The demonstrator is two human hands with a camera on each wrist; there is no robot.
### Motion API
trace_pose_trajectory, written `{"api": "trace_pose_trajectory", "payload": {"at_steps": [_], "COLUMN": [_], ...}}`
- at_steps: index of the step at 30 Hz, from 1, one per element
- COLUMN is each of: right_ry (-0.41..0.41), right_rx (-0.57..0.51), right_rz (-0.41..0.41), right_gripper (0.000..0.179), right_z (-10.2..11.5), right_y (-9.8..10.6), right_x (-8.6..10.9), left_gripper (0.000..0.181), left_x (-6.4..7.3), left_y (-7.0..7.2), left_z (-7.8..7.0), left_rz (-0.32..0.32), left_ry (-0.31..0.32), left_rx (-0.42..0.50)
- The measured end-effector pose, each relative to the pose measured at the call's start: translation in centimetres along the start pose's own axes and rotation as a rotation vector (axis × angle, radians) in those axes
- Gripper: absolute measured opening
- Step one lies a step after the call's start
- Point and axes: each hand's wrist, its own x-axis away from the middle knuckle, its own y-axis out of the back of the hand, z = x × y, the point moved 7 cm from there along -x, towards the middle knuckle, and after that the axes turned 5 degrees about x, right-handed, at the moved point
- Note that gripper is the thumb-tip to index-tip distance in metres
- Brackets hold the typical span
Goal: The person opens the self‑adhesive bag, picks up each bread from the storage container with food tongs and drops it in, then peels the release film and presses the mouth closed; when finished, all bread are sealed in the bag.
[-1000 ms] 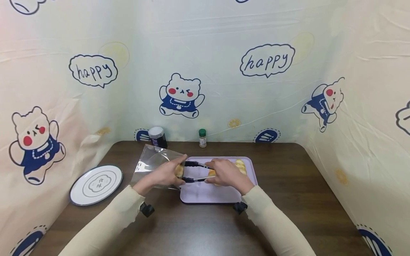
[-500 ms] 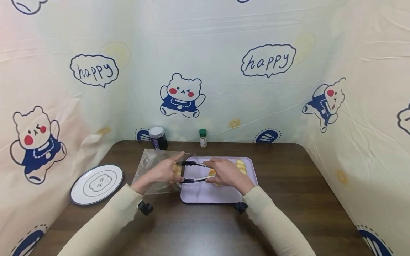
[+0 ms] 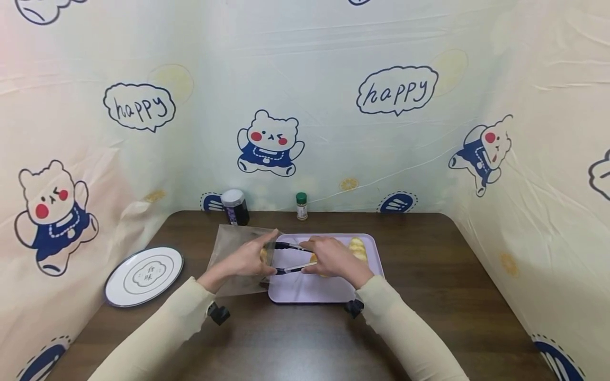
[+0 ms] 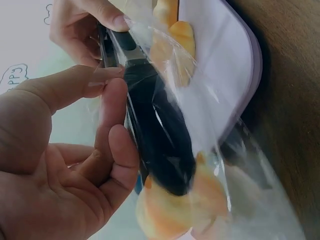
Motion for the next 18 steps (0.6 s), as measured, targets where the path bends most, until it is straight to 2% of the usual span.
{"api": "trace_pose_trajectory", "payload": {"at_steps": [7,11,18], "right_ry": [-0.009,-0.018,-0.008], "right_rx": [-0.040,-0.036,-0.045], "right_rz": [0.007,0.005,0.023], "right_gripper": [0.063,0.063,0.067], "right_z": [0.1,0.1,0.3], "right_y": [-0.3,-0.5,-0.5], "right_x": [-0.5,-0.7,-0.9], "left_gripper": [0.106,0.107,0.105], "left_x": [0.1,0.1,0.0], "left_y": [-0.1,-0.1,0.2], "left_z": [-0.1,0.0,1.1], "left_rz": [0.010,0.014,0.043], "left_ry": [-0.055,-0.060,0.008], "left_rx": [-0.012,-0.026,0.000]}}
